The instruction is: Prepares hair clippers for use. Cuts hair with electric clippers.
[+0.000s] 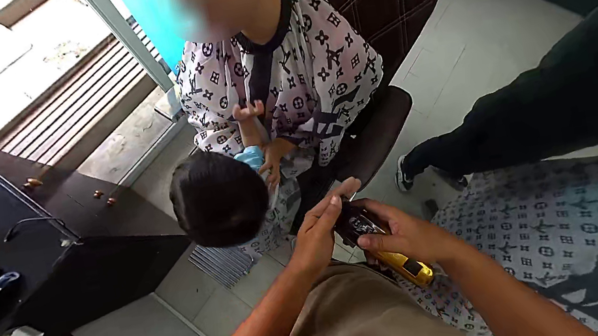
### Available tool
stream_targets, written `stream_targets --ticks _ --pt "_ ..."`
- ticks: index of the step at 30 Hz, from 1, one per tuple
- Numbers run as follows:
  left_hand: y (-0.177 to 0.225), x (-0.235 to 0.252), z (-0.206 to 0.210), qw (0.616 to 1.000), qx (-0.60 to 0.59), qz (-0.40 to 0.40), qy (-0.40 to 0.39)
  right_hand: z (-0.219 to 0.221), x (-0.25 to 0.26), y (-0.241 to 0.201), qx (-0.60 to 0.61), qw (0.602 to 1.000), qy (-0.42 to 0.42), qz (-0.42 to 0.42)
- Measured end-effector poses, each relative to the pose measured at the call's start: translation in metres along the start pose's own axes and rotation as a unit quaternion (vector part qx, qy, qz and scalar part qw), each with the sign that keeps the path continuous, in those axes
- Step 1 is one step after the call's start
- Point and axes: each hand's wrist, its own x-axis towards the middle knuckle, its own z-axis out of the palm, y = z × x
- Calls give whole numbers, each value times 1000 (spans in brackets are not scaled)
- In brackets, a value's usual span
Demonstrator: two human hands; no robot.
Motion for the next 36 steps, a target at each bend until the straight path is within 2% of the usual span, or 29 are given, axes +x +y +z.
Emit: stream_targets --ticks 4,8,10,13,16,19,21,23,25,28,30,32,34,36 --pt "4 -5 26 996 -53 38 57 -28 9 -13 -15 996 -87 -19" --pt "18 -3 59 980 25 185 73 -63 25 -44 -17 972 -220 -81" --pt "25 8 71 951 125 254 123 -83 46 -62 -19 949 -298 -105" --pt "25 33 79 877 276 308 243 -112 87 -73 -25 902 -409 -137" --pt "9 71 90 818 292 332 367 -147 122 -72 -32 885 -443 -138" --pt "-17 118 109 790 293 314 438 -187 150 -80 32 879 -473 -47" --pt "-21 133 116 776 347 286 443 -211 162 -84 135 837 -524 78" --pt "-16 146 124 747 397 276 456 -229 170 -89 206 779 -570 162" --pt "-13 162 130 711 419 288 486 -238 178 -92 239 740 -599 190" --pt "-10 185 135 673 415 312 526 -242 188 -97 259 713 -626 181" --pt "0 190 134 663 432 301 532 -244 194 -101 252 720 -629 149" --pt "19 180 123 626 482 258 556 -247 202 -105 197 759 -615 79" --pt "45 162 95 538 547 200 610 -250 209 -109 109 810 -577 6" --pt "64 154 58 429 604 88 665 -252 215 -108 70 838 -540 -27"
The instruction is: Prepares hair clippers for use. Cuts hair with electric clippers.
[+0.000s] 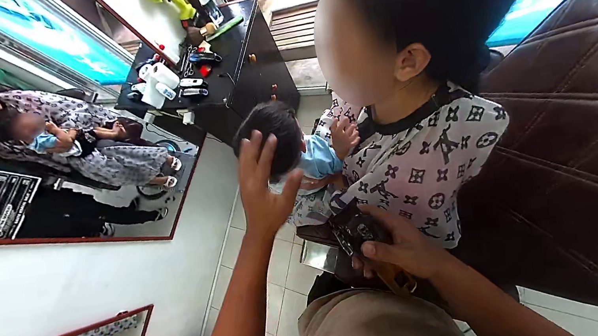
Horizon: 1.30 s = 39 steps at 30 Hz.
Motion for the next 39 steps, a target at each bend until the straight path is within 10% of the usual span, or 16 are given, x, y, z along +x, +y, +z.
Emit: stream_targets --ticks 3,12,23,33,39 --pt "-16 22 28 984 174 -41 -8 -7 -1 1 -29 998 55 2" --pt "24 66 2 983 156 -16 94 -6 3 -5 -15 995 92 43" --pt "4 118 -2 957 92 -205 -181 2 14 -7 -70 994 78 18" --pt "-74 64 47 959 129 -219 -121 -16 -27 -22 -176 972 95 120" --pt "-74 96 50 921 183 -285 -192 -48 -53 -49 38 989 -1 146"
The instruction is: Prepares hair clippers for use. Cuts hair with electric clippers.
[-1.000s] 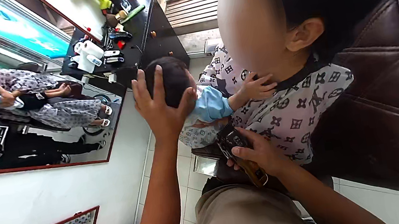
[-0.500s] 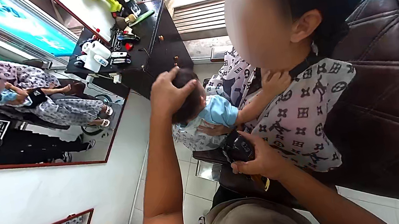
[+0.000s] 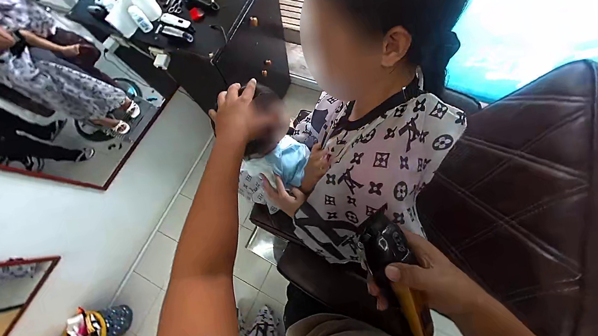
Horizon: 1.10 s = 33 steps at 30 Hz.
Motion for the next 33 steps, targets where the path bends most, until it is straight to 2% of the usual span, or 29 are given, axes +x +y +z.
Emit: stream_targets --ticks 3,6,10,13,17,22,26,29,33 --pt "-2 12 1 1000 8 -13 -14 -1 -25 2 51 998 -22 8" --pt "-9 16 5 1000 7 -1 16 -3 -41 7 -21 999 -31 5" --pt "-5 -3 14 993 -4 -50 106 -7 -44 15 -98 994 41 33" --pt "-16 -1 16 994 -30 -73 79 -2 -26 27 -108 990 75 59" --pt "-44 8 15 997 -59 -30 47 10 27 38 -110 989 33 88" --pt "-76 26 7 994 -108 1 -15 29 147 39 -183 980 -5 79" --pt "-93 37 9 988 -148 13 -39 30 229 42 -186 973 -19 136" --pt "-103 42 8 979 -199 14 -49 28 263 44 -193 967 -5 167" --pt "-101 49 20 967 -253 -14 -27 21 283 36 -196 960 22 200"
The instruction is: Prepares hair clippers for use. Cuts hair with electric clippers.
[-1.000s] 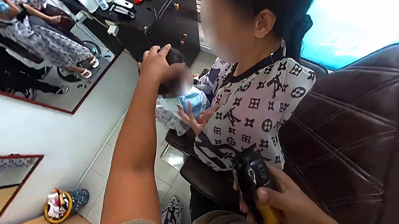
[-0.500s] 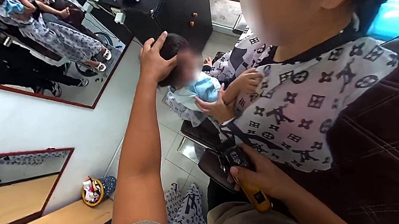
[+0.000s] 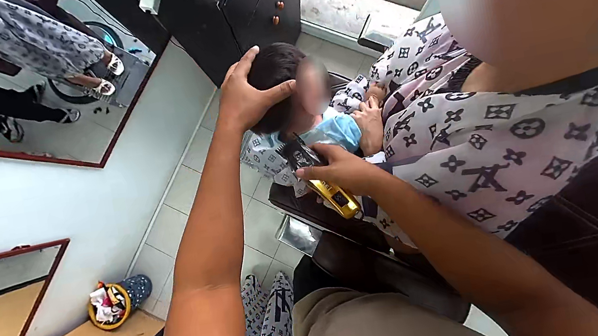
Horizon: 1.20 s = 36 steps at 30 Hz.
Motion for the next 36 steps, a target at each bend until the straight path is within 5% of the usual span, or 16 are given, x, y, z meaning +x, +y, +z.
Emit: stream_targets --ticks 8,11,14,15,16,20,27,36 --pt "33 47 10 997 39 -14 -61 -45 2 -20 -12 999 40 20" --pt "58 38 5 990 119 49 -52 -57 5 -25 0 998 50 27" --pt "147 19 -27 928 266 -82 -248 -63 11 -27 20 998 58 15" --pt "93 34 0 971 213 76 -78 -64 13 -30 35 998 58 13" --pt "70 64 14 983 153 82 -68 -66 16 -33 47 997 57 11" --pt "65 112 22 988 84 -18 -131 -61 25 -42 63 996 56 5" --pt "50 127 16 990 68 5 -120 -67 22 -72 -76 996 50 -23" --pt "12 130 8 991 -10 10 -134 -64 59 -67 -9 993 94 74"
